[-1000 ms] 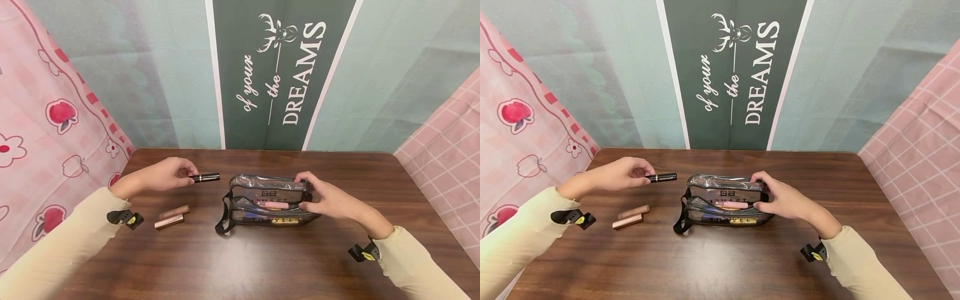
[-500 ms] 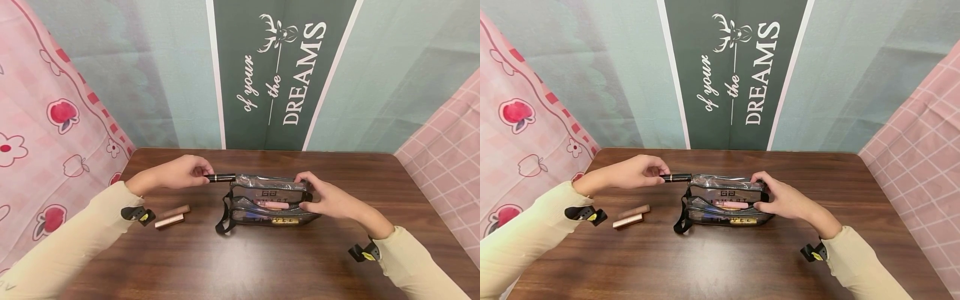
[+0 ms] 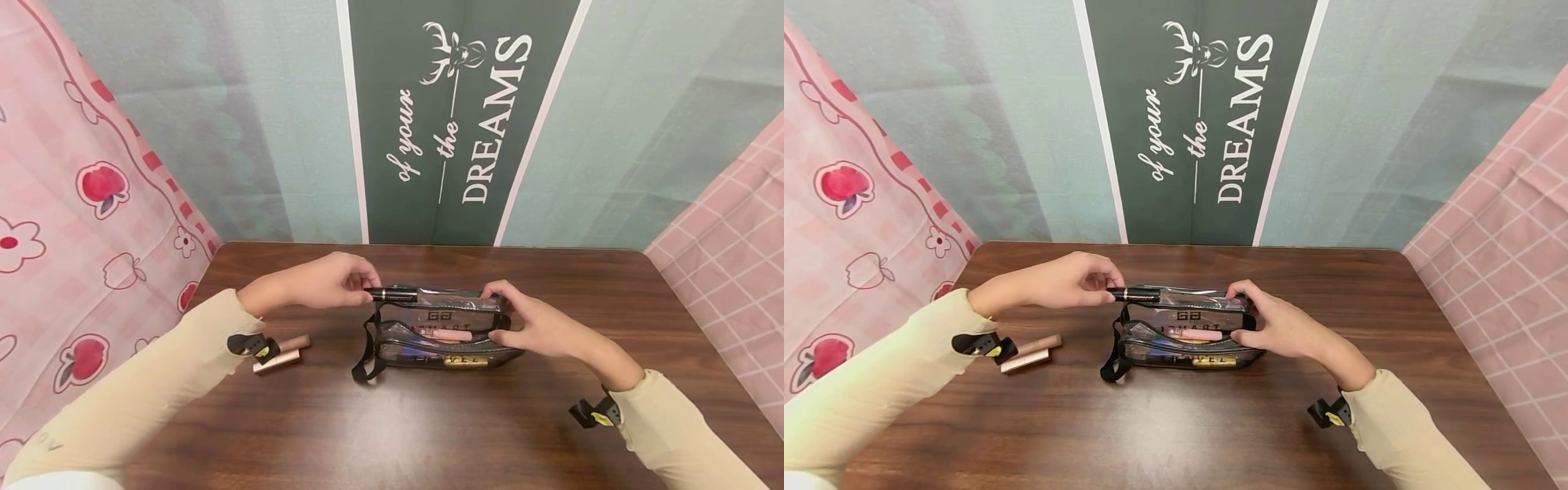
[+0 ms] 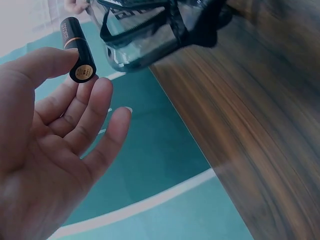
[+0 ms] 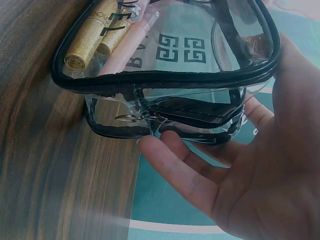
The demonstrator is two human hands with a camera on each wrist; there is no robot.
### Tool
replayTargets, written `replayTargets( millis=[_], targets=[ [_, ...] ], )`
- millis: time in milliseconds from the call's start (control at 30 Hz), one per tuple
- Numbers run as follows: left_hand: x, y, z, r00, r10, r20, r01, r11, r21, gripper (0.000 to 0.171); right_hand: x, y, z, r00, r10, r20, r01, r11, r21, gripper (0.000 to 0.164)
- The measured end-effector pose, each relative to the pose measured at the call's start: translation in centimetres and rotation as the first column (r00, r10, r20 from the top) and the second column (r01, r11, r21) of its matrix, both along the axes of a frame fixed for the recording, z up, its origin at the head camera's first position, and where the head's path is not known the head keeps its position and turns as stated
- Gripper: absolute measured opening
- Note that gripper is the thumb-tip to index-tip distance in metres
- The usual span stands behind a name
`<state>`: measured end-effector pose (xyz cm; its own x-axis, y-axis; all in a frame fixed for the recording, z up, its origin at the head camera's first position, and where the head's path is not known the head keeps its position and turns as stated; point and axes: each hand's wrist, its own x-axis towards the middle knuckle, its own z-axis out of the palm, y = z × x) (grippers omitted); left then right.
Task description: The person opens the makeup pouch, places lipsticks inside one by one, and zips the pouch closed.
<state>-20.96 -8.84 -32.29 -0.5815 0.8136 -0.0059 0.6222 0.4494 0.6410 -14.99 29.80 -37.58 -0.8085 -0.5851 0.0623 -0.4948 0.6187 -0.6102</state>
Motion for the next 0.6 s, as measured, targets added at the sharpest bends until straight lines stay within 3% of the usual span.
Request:
replayTargets(
  millis=[600],
  targets=[
    [0.4, 4.8, -0.2, 0.996, -0.093, 0.001, 0.093, 0.996, 0.001, 0.016, 0.2, -0.1, -0.1, 1.000, -0.002, 0.016, 0.002, 1.000, -0.004, 0.057]
  ],
)
